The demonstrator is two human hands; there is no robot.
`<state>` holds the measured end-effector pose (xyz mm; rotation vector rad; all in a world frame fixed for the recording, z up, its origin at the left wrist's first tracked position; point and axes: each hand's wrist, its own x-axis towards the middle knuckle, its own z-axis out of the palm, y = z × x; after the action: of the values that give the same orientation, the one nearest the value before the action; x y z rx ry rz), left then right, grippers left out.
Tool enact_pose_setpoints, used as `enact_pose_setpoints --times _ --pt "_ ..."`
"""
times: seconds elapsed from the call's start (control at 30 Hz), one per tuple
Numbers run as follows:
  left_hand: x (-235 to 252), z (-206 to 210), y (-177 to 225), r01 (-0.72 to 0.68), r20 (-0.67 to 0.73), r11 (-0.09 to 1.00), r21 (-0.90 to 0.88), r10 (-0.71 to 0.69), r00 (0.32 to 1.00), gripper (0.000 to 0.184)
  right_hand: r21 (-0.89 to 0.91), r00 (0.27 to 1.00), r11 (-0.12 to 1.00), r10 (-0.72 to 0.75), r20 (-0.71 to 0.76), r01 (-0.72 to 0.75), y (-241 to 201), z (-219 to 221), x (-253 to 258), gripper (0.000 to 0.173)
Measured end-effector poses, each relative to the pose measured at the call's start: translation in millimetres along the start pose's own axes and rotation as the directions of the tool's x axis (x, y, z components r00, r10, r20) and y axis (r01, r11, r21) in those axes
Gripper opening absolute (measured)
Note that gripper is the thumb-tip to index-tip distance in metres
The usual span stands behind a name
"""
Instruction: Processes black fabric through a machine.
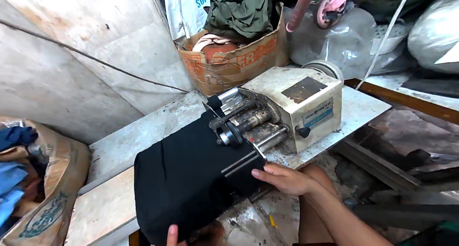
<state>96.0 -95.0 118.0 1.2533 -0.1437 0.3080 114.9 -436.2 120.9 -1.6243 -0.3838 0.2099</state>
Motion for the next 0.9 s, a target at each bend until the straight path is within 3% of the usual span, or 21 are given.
enact_pose_setpoints --times 0.1,0.17,0.23,0.3,0.37,0.47,0.6,0.7,0.83,0.9 --pt "0 2 -3 -0.006 0.064 0.972 0.235 -0.009 0.998 0.026 -0.022 1.000 1.000 -0.013 0.004 0.013 -1 0 1 0.040" --pt "1 -8 -5 -0.003 0.164 0.998 0.068 -0.008 0.986 0.027 -0.031 1.000 0.999 -0.020 0.010 0.020 -1 0 1 0.040" --pt "6 -11 -7 -0.023 0.154 0.999 -0.028 0.027 0.988 0.027 -0.023 1.000 1.000 -0.014 0.010 0.014 -1 0 0 0.040" --pt "7 -4 -5 -0.030 0.110 0.989 0.147 0.013 0.994 0.026 -0.018 1.000 1.000 -0.008 0.008 0.008 -2 0 0 0.040" --pt "3 1 -3 -0.023 0.150 0.966 0.259 -0.017 0.989 0.030 -0.014 1.000 1.000 -0.004 0.015 0.005 -1 0 1 0.041" --pt "4 -4 -3 -0.010 0.160 0.997 0.071 -0.002 0.987 0.033 -0.008 1.000 1.000 -0.007 0.017 0.007 -2 1 1 0.040" --pt "4 0 2 -0.026 0.132 0.971 0.239 -0.006 0.991 0.031 -0.028 1.000 1.000 -0.002 0.014 0.002 -2 3 3 0.041" --pt "7 -11 2 -0.012 0.164 0.999 0.046 0.004 0.986 0.035 -0.024 1.000 1.000 0.003 0.004 -0.003 -2 4 3 0.040" --pt "1 2 2 0.008 0.048 0.963 0.271 -0.021 0.999 0.037 -0.070 0.992 0.997 0.021 -0.124 -0.030 -4 11 -3 0.039" --pt "1 -3 1 0.016 0.126 0.997 0.072 -0.025 0.992 0.044 -0.074 0.984 0.997 -0.026 -0.175 0.013 3 14 -4 0.033"
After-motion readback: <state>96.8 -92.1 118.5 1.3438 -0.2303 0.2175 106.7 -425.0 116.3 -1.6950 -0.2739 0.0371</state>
